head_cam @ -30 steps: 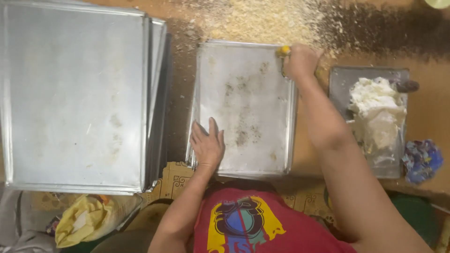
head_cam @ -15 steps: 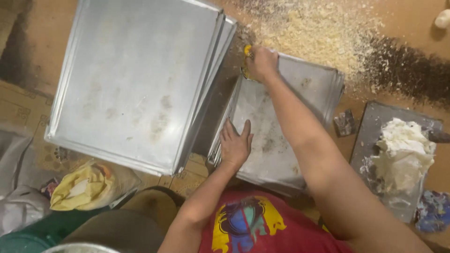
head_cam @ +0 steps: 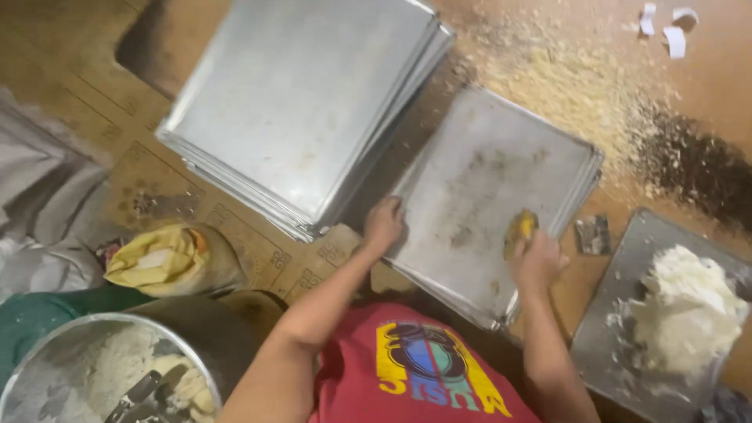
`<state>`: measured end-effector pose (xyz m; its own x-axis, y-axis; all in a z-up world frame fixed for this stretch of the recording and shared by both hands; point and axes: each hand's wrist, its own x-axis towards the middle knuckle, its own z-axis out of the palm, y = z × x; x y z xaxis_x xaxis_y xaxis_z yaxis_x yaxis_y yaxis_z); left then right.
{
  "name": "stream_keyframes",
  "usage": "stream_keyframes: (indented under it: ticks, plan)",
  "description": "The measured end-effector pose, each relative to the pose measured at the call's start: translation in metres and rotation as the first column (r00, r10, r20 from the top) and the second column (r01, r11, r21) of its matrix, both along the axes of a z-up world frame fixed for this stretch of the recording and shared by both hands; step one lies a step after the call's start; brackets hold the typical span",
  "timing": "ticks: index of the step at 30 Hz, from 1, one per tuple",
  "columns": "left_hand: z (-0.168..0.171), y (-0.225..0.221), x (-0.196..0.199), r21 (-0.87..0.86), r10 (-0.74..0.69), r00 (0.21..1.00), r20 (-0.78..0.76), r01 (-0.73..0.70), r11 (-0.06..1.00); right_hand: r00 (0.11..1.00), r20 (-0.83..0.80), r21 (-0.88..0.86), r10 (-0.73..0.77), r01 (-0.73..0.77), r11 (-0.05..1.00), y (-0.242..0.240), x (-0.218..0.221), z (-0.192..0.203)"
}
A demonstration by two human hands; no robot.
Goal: Greasing metal baking trays with a sponge and stacking them in a pile
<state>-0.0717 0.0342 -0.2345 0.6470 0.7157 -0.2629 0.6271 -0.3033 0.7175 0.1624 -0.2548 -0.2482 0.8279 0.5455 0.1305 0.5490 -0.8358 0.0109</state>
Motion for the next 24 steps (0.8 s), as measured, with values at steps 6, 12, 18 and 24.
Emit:
stream_keyframes:
  ticks: [6, 12, 18, 24]
  plan:
    - [0.029, 0.003, 0.026, -0.235, 0.069, 0.998, 0.010, -0.064, 0.970, 0.987, -0.140, 0.237, 0.083, -0.048, 0.970, 0.057, -0.031, 0.043]
    - [0.218, 0.069, -0.038, -0.196, 0.221, 0.908, 0.357, -0.159, 0.968, 0.961, -0.253, 0.478, 0.112, 0.023, 0.878, 0.095, -0.053, 0.114]
    - [0.344, 0.267, -0.136, -0.038, 0.264, 0.957, 0.120, -0.261, 0.965, 0.986, -0.143, -0.065, 0.086, -0.096, 0.993, 0.053, -0.062, 0.062]
    - [0.316, 0.261, -0.089, 0.422, -0.328, 0.917, 0.227, 0.211, 0.882, 0.980, 0.023, 0.160, 0.195, -0.196, 0.967, 0.049, -0.061, 0.034]
